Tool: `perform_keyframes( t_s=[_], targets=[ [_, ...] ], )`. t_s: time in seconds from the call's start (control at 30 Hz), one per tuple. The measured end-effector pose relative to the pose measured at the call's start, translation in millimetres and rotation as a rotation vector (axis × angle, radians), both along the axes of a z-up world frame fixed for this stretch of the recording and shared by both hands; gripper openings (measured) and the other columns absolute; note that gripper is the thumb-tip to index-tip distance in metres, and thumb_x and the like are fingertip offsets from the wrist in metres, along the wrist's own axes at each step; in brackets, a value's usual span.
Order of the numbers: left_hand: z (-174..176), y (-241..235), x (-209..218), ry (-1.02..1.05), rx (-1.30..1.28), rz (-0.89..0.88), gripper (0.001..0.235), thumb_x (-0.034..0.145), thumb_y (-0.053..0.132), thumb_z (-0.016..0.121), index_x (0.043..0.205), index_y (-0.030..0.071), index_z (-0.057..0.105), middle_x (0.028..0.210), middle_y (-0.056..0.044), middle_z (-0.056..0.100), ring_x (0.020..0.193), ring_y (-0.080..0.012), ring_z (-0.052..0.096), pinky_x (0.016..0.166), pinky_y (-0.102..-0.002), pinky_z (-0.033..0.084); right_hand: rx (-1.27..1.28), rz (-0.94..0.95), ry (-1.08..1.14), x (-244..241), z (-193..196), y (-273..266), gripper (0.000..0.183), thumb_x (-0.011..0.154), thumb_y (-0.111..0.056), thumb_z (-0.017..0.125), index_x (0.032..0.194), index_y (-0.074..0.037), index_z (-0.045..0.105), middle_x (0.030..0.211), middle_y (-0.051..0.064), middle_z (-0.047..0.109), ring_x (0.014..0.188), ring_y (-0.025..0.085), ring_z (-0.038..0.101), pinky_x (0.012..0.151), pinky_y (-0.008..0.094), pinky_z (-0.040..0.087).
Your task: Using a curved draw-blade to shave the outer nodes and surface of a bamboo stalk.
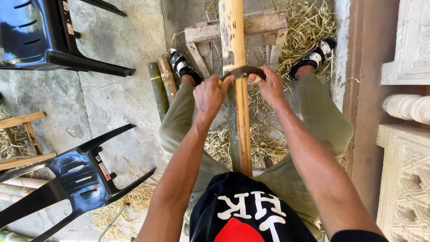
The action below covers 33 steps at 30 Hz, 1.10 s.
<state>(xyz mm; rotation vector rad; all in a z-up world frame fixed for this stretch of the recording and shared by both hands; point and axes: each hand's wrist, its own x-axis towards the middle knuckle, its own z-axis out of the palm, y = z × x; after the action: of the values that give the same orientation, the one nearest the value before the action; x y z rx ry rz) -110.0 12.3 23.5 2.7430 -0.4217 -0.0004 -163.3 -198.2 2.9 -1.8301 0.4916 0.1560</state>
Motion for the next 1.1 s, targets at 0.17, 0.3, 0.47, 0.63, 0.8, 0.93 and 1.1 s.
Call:
perform_keyframes(
  t_s=[0.17, 0.3, 0.47, 0.63, 0.8, 0.93, 1.1],
  targets=[
    [18, 30, -106, 0.016, -0.104, -0.095, 0.05, 0.1, 0.057, 0.062, 0.075, 0.014, 0.055, 0.051, 0.005, 0.045, 0.039, -0.0082, 0.032, 0.034, -0.031, 0.028, 0.153, -0.052, 0.034, -121, -16, 31, 0.028, 0.103, -0.034, 0.055, 0.109, -0.008, 0.064, 0.088, 0.008, 0.067, 0.058, 0.012, 0.057, 0.038, 0.024, 0.046],
    [15, 69, -194, 0.078, -0.108, -0.21, 0.053, 0.096, 0.057, 0.065, 0.068, 0.014, 0.051, 0.051, 0.003, 0.046, 0.038, -0.0114, 0.035, 0.033, -0.033, 0.031, 1.123, -0.152, 0.036, -257, -71, 32, 0.037, 0.111, -0.032, 0.06, 0.098, 0.002, 0.065, 0.098, 0.016, 0.069, 0.085, 0.019, 0.067, 0.071, 0.032, 0.058],
    [21, 56, -131, 0.174, -0.084, -0.153, 0.055, 0.092, 0.062, 0.066, 0.067, 0.014, 0.055, 0.045, 0.002, 0.044, 0.035, -0.0108, 0.038, 0.034, -0.034, 0.033, 0.068, 0.315, 0.356, -154, -27, 19, 0.033, 0.098, -0.041, 0.065, 0.096, -0.008, 0.07, 0.066, 0.0, 0.056, 0.044, 0.009, 0.041, 0.036, 0.025, 0.032],
    [-13, 13, 7, 0.011, -0.077, -0.056, 0.055, 0.099, 0.06, 0.06, 0.069, 0.014, 0.054, 0.048, 0.004, 0.044, 0.038, -0.01, 0.033, 0.032, -0.033, 0.027, -0.101, 0.126, -0.068, 5, -6, -6, 0.035, 0.102, -0.039, 0.063, 0.117, -0.008, 0.067, 0.085, 0.006, 0.066, 0.053, 0.01, 0.049, 0.041, 0.026, 0.04],
    [25, -26, 58, -0.092, 0.023, 0.011, 0.058, 0.092, 0.065, 0.064, 0.074, 0.009, 0.067, 0.058, -0.013, 0.064, 0.05, -0.0301, 0.064, 0.045, -0.043, 0.048, -0.041, 0.008, -0.099, 59, -25, -22, 0.051, 0.091, -0.053, 0.068, 0.116, -0.009, 0.069, 0.095, 0.005, 0.074, 0.075, 0.015, 0.068, 0.069, 0.034, 0.058],
    [50, -29, 34, 0.155, 0.031, 0.074, 0.059, 0.091, 0.063, 0.064, 0.079, 0.006, 0.07, 0.065, -0.017, 0.07, 0.059, -0.0349, 0.071, 0.054, -0.049, 0.051, 0.022, 0.009, 0.072, 40, -37, -24, 0.061, 0.086, -0.062, 0.065, 0.118, -0.01, 0.064, 0.092, 0.01, 0.07, 0.071, 0.022, 0.064, 0.067, 0.042, 0.057],
    [43, -22, 21, 0.108, 0.017, 0.088, 0.059, 0.091, 0.064, 0.063, 0.079, 0.006, 0.068, 0.063, -0.015, 0.069, 0.055, -0.0323, 0.069, 0.051, -0.046, 0.051, -0.078, -0.007, -0.156, 27, -51, -14, 0.062, 0.092, -0.067, 0.065, 0.115, -0.009, 0.067, 0.095, 0.007, 0.073, 0.085, 0.018, 0.07, 0.074, 0.036, 0.059]
  ],
)
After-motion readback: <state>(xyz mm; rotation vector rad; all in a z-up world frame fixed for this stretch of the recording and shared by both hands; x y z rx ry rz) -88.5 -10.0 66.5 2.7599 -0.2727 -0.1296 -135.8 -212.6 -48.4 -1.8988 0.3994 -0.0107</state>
